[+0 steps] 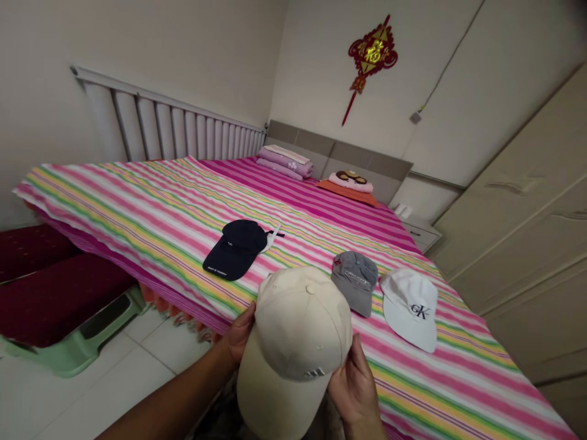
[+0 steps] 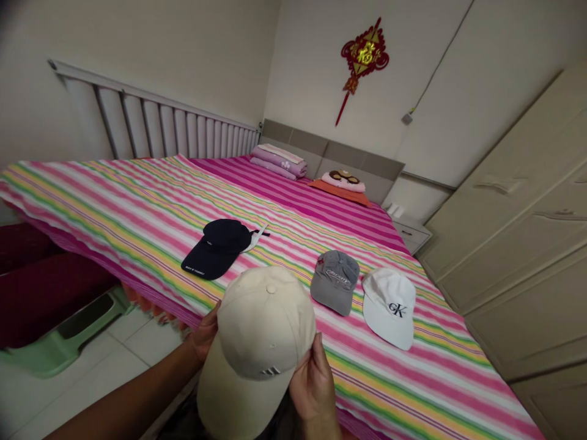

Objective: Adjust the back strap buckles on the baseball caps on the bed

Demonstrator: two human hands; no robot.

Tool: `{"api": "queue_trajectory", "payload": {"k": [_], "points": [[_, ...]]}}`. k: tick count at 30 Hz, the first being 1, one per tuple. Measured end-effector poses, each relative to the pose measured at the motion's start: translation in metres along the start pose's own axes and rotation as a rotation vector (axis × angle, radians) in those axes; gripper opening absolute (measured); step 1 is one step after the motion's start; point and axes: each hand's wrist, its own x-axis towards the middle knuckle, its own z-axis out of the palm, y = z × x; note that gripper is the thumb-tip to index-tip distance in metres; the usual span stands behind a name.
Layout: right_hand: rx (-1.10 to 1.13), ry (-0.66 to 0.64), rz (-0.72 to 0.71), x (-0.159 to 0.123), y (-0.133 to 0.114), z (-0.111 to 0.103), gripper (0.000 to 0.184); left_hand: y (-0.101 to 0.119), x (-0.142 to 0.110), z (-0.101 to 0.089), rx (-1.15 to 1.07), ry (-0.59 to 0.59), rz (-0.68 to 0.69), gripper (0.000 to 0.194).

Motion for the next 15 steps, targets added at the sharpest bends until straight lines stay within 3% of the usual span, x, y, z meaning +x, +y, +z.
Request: {"api": "queue_trajectory", "payload": {"k": [8, 15], "points": [[0.016, -0.025, 0.063, 0.001, -0.002, -0.004, 0.021, 0.007, 0.001, 0.012, 0.062, 0.13, 0.03, 0.042], [0.009, -0.002, 0.083, -0.001, 0.0, -0.012, 0.027, 0.008, 0.007, 0.02, 0.041, 0.029, 0.099, 0.037]]}}
